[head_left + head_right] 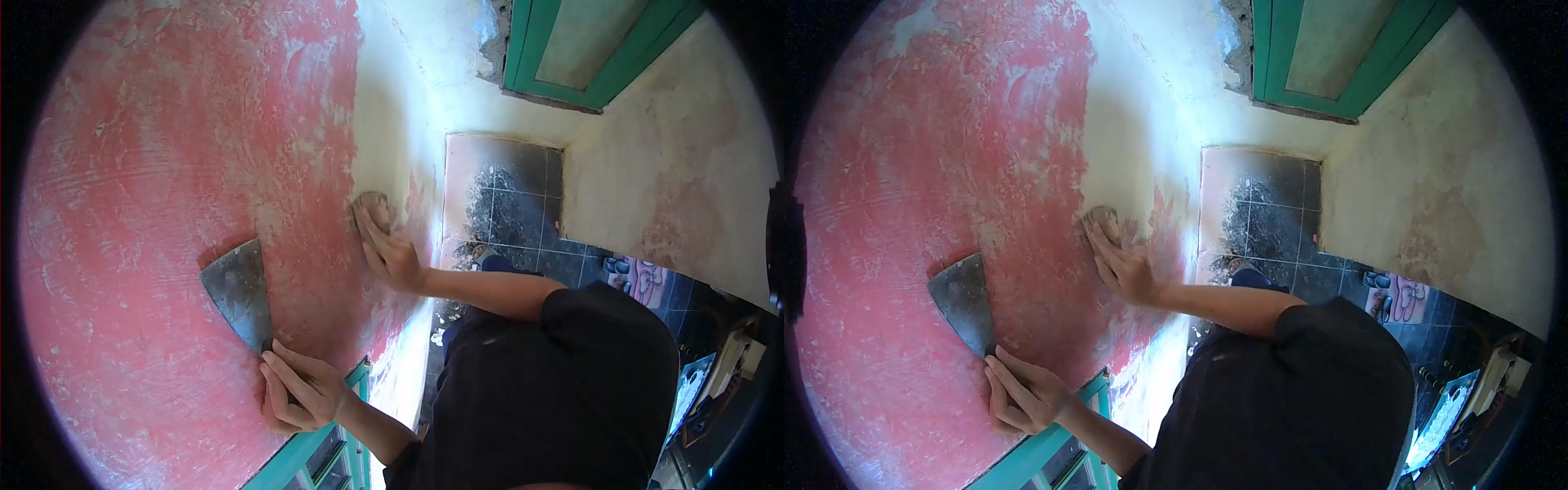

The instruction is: The person scrapes old pink paint and plaster from a wall using a putty knife and a scraper.

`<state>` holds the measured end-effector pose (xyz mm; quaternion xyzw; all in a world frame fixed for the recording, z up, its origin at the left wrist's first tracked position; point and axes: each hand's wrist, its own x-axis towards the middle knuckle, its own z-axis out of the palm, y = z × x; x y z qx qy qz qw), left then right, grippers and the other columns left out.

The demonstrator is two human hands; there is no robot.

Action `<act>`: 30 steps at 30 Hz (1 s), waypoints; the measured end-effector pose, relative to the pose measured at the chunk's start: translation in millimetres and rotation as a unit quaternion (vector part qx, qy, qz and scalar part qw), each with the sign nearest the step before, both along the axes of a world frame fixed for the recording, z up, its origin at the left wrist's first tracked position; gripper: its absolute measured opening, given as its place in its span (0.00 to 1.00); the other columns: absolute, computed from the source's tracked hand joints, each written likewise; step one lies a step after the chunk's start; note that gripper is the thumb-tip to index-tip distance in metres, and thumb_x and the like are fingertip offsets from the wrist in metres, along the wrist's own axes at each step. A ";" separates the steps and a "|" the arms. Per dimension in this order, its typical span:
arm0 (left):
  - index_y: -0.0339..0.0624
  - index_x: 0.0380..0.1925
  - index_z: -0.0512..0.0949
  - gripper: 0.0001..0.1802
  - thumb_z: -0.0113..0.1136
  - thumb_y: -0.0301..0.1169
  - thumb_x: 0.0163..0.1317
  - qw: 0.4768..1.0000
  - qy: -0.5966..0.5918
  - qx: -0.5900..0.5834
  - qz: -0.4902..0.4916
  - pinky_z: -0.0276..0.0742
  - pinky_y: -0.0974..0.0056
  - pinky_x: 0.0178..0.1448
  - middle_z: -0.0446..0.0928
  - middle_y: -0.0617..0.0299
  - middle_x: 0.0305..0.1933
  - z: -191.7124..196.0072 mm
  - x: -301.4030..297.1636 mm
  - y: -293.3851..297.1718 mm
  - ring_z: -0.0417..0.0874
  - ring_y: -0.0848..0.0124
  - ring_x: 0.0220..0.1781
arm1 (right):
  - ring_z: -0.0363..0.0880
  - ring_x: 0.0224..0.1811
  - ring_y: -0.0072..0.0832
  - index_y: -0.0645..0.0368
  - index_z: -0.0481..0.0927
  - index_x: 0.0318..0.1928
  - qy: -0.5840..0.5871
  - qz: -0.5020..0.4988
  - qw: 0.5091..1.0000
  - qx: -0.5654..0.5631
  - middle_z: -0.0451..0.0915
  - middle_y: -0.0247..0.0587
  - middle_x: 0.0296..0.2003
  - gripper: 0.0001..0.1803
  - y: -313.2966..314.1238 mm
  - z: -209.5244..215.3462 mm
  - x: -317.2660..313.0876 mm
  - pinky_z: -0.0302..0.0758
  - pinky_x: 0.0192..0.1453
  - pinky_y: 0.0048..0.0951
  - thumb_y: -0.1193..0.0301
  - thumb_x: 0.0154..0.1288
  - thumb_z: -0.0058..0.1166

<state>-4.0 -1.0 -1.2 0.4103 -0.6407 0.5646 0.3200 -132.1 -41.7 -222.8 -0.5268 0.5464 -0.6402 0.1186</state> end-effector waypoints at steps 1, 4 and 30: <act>0.46 0.37 0.91 0.13 0.81 0.34 0.52 1.000 0.000 -0.003 -0.007 0.75 0.68 0.37 0.85 0.71 0.35 -0.8 0.4 -1.8 0.78 0.77 0.33 | 0.58 0.76 0.62 0.72 0.57 0.75 0.000 0.002 1.000 -0.002 0.67 0.60 0.71 0.35 -9.5 2.3 -4.9 0.47 0.81 0.51 0.77 0.70 0.51; 0.45 0.37 0.91 0.13 0.81 0.33 0.52 1.000 0.002 -0.007 -0.014 0.76 0.69 0.37 0.85 0.70 0.35 0.1 0.7 -1.3 0.78 0.77 0.33 | 0.76 0.62 0.56 0.62 0.58 0.77 -0.044 -0.093 0.995 0.019 0.69 0.63 0.68 0.34 -69.9 41.6 -54.4 0.72 0.63 0.47 0.75 0.73 0.48; 0.44 0.37 0.91 0.14 0.82 0.31 0.50 1.000 -0.001 0.004 -0.019 0.81 0.68 0.37 0.83 0.68 0.34 -0.1 -2.2 0.9 0.76 0.73 0.35 | 0.83 0.25 0.39 0.55 0.55 0.79 -0.025 -0.056 0.998 0.012 0.67 0.61 0.70 0.34 -15.9 15.9 -14.7 0.79 0.38 0.43 0.69 0.76 0.47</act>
